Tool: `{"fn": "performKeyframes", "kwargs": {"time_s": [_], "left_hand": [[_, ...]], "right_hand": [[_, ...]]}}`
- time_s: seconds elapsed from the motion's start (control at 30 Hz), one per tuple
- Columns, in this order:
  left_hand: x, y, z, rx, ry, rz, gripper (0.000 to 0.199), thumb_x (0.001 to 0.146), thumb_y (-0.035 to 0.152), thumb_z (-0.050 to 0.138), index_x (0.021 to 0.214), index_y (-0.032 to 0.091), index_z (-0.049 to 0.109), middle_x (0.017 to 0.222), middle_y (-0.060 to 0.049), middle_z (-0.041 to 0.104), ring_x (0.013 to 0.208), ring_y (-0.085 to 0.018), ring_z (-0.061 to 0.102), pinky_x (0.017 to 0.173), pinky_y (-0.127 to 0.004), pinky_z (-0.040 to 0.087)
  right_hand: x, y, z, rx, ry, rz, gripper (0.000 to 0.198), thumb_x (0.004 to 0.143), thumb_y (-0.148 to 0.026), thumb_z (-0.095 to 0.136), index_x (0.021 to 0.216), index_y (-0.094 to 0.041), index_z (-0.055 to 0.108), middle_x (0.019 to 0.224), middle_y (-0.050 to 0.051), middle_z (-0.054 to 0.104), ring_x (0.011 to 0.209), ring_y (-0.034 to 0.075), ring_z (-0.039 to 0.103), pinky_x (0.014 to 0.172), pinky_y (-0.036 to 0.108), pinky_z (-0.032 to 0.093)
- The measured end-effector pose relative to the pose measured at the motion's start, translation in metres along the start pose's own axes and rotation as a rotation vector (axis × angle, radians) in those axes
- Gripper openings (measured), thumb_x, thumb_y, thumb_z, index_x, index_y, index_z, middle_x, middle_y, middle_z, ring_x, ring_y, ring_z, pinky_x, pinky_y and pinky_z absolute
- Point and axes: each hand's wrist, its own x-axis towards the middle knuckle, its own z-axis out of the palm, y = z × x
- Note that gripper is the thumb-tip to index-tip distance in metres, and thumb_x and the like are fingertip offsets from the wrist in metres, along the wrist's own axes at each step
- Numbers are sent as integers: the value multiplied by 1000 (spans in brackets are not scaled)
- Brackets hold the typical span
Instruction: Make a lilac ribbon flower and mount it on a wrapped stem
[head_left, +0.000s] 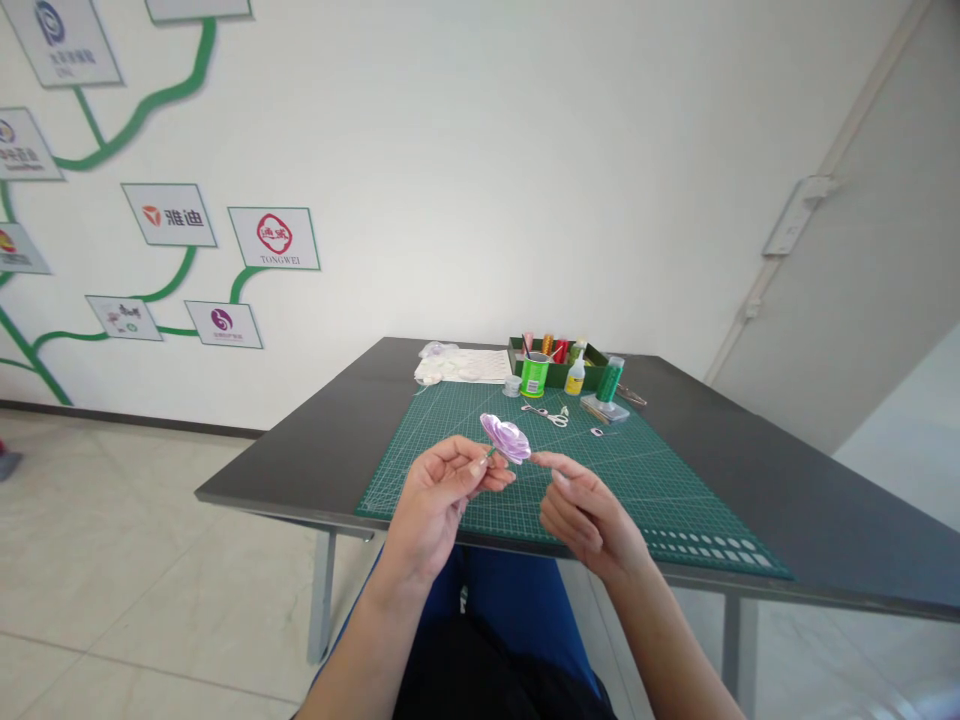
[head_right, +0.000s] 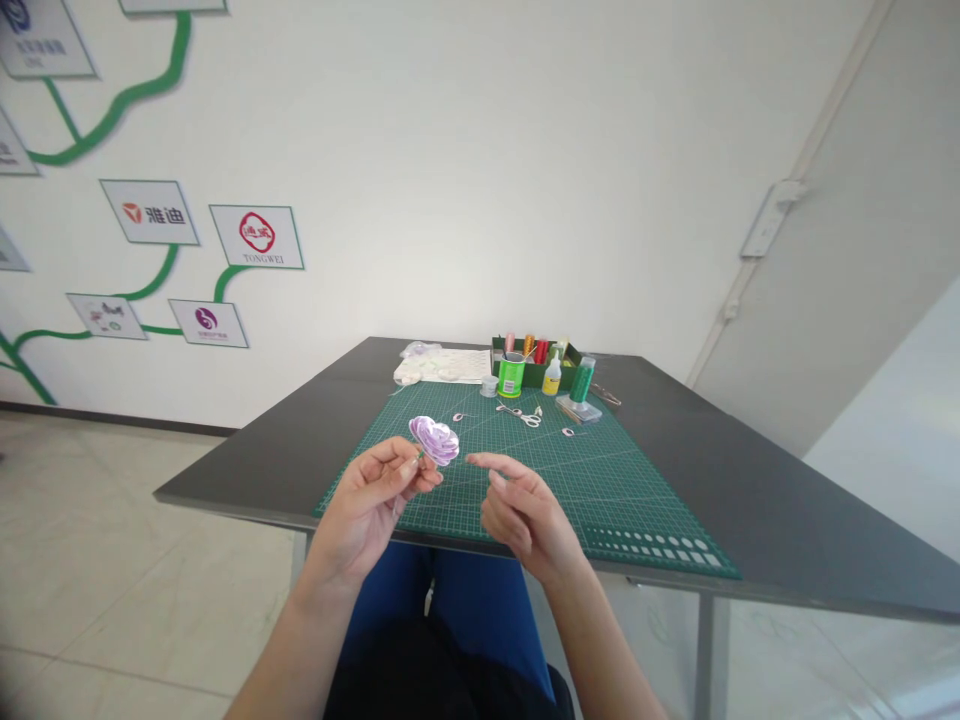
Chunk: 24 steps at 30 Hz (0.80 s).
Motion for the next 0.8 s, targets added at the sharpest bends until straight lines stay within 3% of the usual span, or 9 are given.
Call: {"fn": "performKeyframes", "kwargs": {"time_s": [0.1,0.23,0.33,0.4,0.5,0.57,0.67,0.8], "left_hand": [[-1,-1,-2,33,12,46,30,73,33,102,80,14,81,80,-4,83,71,-12,78,73,-19,64],[-6,-4,-1,193,34,198,29,81,37,97,83,14,78,84,-5,81,76,-14,79,78,-24,66],[-10,-4,2,306,29,263,29,87,39,92,87,15,76,91,-6,81,79,-16,79,83,-29,67],[-13,-4,5,357,19,283,28,90,40,89,89,15,75,93,-7,80,80,-17,78,84,-30,67],[-16,-3,7,411,0,301,24,94,37,84,90,16,74,92,-6,79,81,-17,78,84,-30,66],[-17,-2,7,445,-5,310,20,96,33,81,90,16,73,92,-6,78,81,-17,77,83,-29,65],[-18,0,5,518,-3,342,13,97,26,76,89,16,73,92,-6,77,81,-17,76,77,-26,63],[-17,2,3,719,29,441,11,98,18,68,88,17,72,92,-5,76,74,-14,71,70,-24,58]], "right_hand": [[7,8,-15,-293,223,17,62,84,-66,67,116,-13,78,40,-11,37,37,12,30,44,27,31],[8,5,-35,-491,436,-5,37,73,-48,78,96,-18,76,57,1,62,55,20,55,54,30,42],[-8,-6,-28,-583,526,-76,30,80,-44,78,99,-20,77,83,9,75,73,24,64,61,32,47],[-21,-14,-10,-573,416,-111,39,92,-50,73,116,-20,77,94,12,78,72,23,65,57,31,48],[-35,-25,20,-394,74,-60,62,100,-62,66,143,-18,66,74,5,72,48,14,48,42,25,33],[-37,-30,35,-290,-83,-9,71,99,-66,67,151,-18,59,69,1,68,43,11,43,38,22,29],[-35,-33,42,-235,-130,22,72,98,-69,68,146,-15,63,60,-5,56,42,9,39,39,20,28],[-36,-39,36,-282,-79,11,60,99,-67,67,119,-12,78,53,-12,27,45,7,19,41,21,12]]}}
